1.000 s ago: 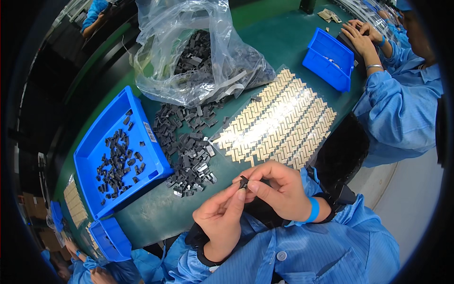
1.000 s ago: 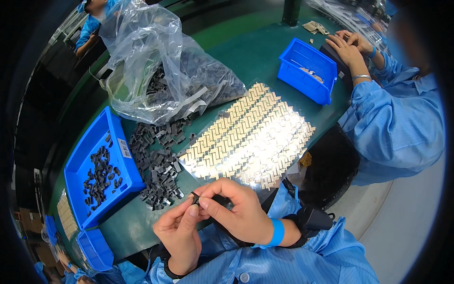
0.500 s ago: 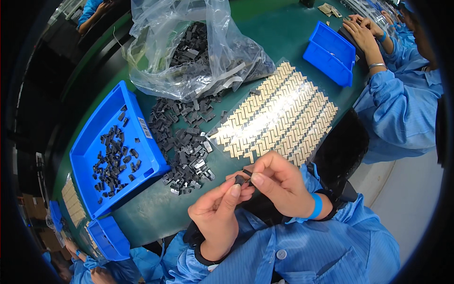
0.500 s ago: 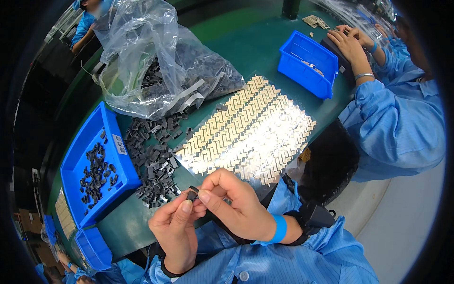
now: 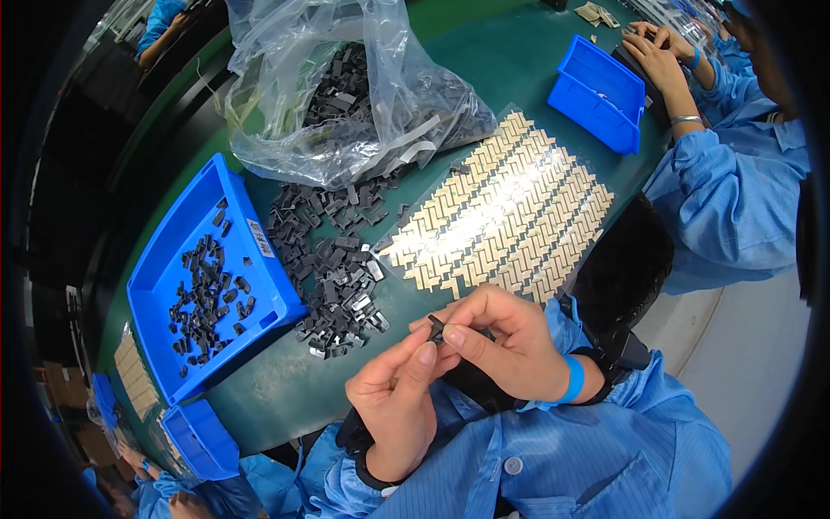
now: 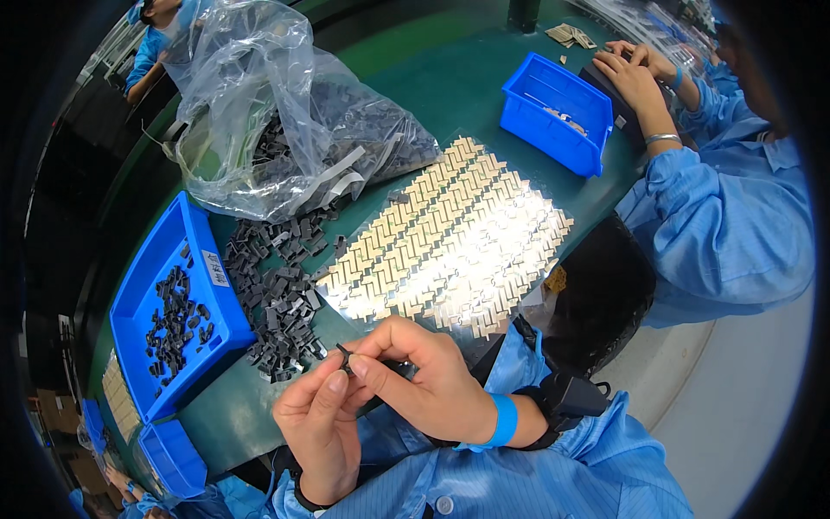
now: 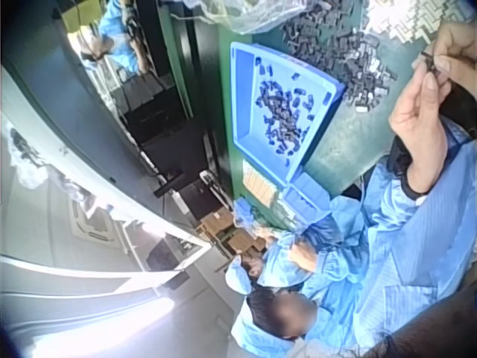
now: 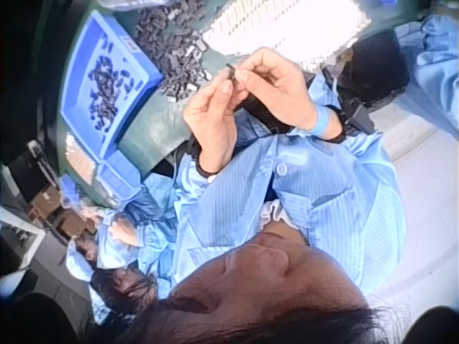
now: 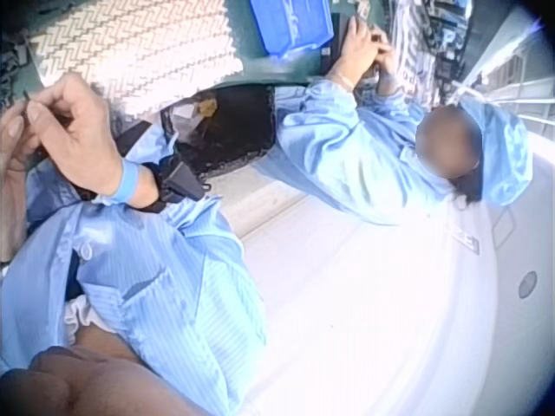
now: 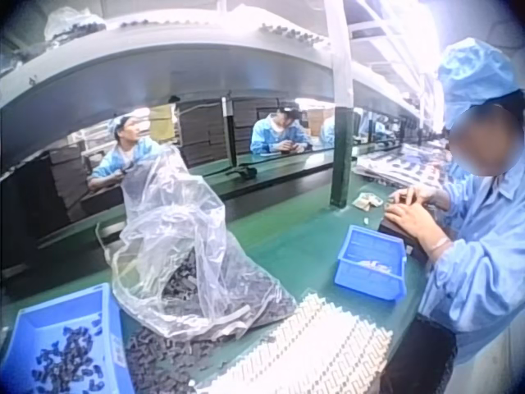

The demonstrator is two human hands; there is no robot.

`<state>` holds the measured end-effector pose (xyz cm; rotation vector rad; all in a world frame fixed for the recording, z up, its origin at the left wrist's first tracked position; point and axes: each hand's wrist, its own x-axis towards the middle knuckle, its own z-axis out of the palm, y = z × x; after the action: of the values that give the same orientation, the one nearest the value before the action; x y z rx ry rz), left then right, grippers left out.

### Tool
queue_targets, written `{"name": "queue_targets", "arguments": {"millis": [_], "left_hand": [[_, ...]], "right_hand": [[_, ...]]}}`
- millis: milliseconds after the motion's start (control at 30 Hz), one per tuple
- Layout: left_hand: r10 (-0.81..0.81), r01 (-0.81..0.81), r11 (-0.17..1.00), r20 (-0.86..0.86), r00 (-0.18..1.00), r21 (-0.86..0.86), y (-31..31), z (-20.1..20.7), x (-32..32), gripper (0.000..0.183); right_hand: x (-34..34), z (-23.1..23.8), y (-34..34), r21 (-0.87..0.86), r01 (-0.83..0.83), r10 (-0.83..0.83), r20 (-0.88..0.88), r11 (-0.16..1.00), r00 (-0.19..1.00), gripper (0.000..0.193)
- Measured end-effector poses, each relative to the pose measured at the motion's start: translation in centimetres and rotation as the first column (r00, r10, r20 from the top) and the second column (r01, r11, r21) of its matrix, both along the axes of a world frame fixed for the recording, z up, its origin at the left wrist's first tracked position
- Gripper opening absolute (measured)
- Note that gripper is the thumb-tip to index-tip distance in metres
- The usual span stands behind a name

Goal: The worker is assembling small black and gold-colored plastic components at a factory assembly line.

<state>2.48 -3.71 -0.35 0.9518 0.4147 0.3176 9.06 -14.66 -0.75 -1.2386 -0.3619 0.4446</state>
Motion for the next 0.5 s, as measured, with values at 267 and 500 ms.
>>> {"name": "queue_targets", "arguments": {"millis": [267,500], "left_hand": [[-0.001,0.002,0.999,0.03,1.0,-0.035,-0.12,0.19,0.01,0.018],[0.005,-0.004,0.998,0.025,1.0,-0.06,-0.1,-0.03,-0.06,0.017]], "right_hand": [[-0.18,-0.41,0.09,-0.022,0.053,-0.051,0.055,0.998,0.997,0.011],[-0.23,-0.76,0.02,-0.039,0.059,-0.054,0.132,0.997,0.99,0.012]]}}
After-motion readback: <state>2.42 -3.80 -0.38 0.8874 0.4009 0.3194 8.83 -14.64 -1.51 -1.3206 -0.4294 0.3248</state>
